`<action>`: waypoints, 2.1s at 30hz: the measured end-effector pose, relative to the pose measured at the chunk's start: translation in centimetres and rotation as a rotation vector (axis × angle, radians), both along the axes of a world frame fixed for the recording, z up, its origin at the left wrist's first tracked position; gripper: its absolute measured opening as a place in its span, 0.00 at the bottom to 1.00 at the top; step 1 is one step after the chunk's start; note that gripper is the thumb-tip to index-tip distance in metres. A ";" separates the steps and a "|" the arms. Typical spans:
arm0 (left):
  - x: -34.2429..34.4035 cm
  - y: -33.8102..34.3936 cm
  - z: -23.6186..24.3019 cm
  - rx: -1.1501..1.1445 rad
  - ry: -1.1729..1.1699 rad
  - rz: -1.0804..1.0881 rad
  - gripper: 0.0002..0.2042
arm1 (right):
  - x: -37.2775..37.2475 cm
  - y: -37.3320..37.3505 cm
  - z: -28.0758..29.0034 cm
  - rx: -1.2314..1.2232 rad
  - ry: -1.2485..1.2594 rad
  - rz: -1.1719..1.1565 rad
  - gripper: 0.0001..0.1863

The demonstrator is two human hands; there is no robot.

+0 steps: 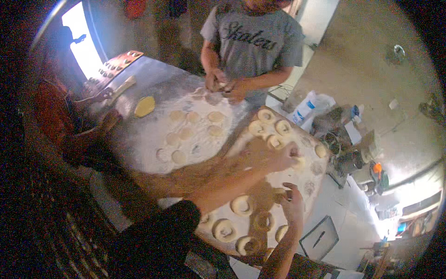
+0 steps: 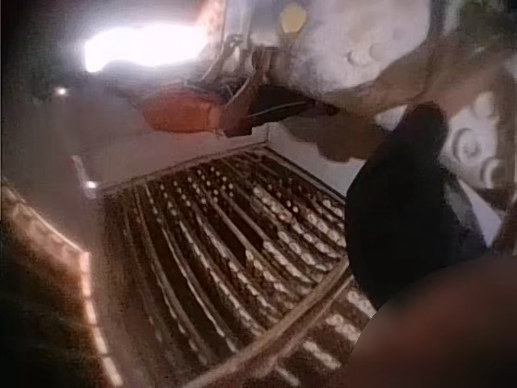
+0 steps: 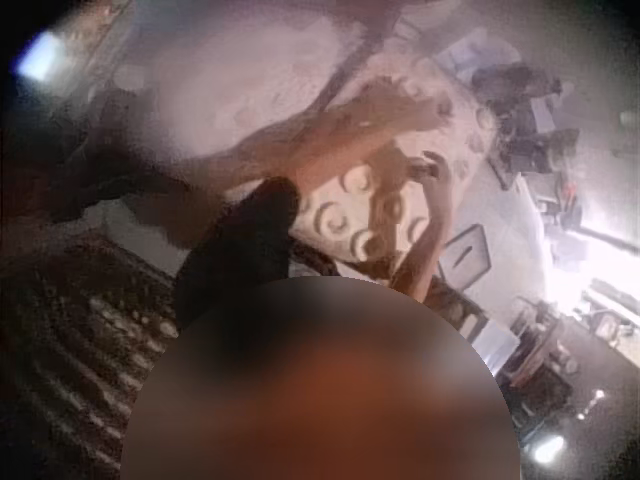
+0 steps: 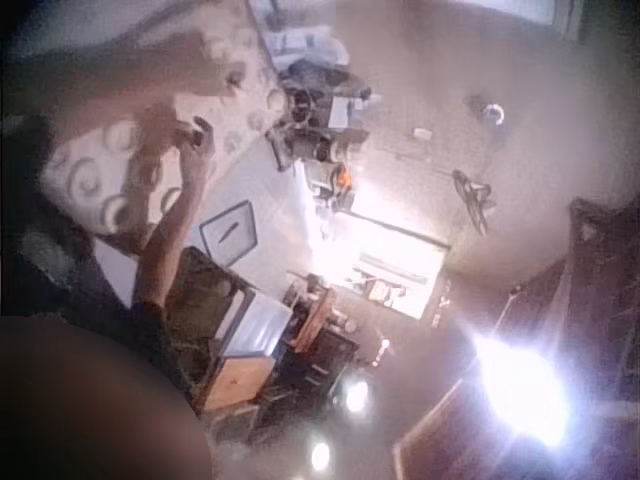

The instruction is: The person shapes small dough balls into rings by hand and places them on a wooden tray. They repeatedly pick up dough, form rings, and arrange them in rows while another person works nearby.

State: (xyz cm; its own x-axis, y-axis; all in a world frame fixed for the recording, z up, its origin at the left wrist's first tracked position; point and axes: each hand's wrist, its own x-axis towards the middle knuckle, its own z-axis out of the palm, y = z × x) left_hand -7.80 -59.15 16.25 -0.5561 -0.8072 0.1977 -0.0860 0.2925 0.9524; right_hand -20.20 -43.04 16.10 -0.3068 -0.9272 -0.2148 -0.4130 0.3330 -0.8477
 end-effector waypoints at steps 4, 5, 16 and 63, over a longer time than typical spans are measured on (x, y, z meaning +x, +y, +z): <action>17.1 -0.3 -2.9 -0.146 -0.061 0.186 0.15 | 10.2 -6.9 1.1 -0.162 -0.048 0.409 0.19; 21.4 0.3 -3.5 -0.149 -0.122 0.187 0.16 | 13.3 -9.6 0.6 -0.215 -0.014 0.505 0.19; 33.8 2.0 -7.6 -0.146 -0.354 0.352 0.23 | 28.1 -21.4 -6.1 0.053 0.685 0.516 0.21; 25.9 2.2 1.2 -0.184 -0.057 0.128 0.07 | 25.3 -8.5 2.8 -0.540 -0.530 0.090 0.45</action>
